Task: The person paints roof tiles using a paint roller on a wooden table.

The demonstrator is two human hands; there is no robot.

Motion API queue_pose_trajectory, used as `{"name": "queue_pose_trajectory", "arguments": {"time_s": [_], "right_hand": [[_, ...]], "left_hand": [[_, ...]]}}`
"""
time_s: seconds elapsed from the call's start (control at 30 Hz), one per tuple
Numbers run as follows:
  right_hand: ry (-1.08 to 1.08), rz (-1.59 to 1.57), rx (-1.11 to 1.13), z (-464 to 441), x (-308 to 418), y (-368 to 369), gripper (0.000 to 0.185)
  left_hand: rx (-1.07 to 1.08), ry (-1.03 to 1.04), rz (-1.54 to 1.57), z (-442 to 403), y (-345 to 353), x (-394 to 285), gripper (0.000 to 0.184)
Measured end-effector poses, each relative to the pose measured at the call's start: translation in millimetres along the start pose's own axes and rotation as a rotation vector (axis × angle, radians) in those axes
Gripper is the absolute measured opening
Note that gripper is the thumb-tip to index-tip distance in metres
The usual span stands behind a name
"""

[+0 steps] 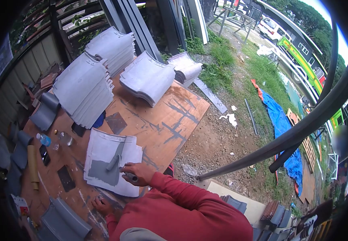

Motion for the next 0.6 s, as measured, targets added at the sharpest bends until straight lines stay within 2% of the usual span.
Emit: {"name": "queue_pose_trajectory", "arguments": {"time_s": [0.2, 0.3, 0.6], "right_hand": [[-0.026, 0.035, -0.003, -4.9, -4.4, 6.5, 0.027], [-0.013, 0.042, 0.016, -4.7, -5.3, 6.7, 0.027], [-0.022, 0.024, 0.008, -5.3, -2.0, 3.9, 0.026]], "left_hand": [[-0.035, 0.032, -0.041, 2.3, 5.1, 6.5, 0.037], [-0.03, -0.026, -0.017, 4.0, 4.9, 4.7, 0.038], [0.012, -0.034, 0.02, 1.8, 4.4, 6.1, 0.039]]}}
Point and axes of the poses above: each hand's wrist, its own z-axis away from the middle knuckle, its own y-axis out of the palm, x = y × z, the point moved 4 cm from there along -z, towards the middle knuckle, and after that the axes turned 2 degrees about y, right-handed, at the moved point
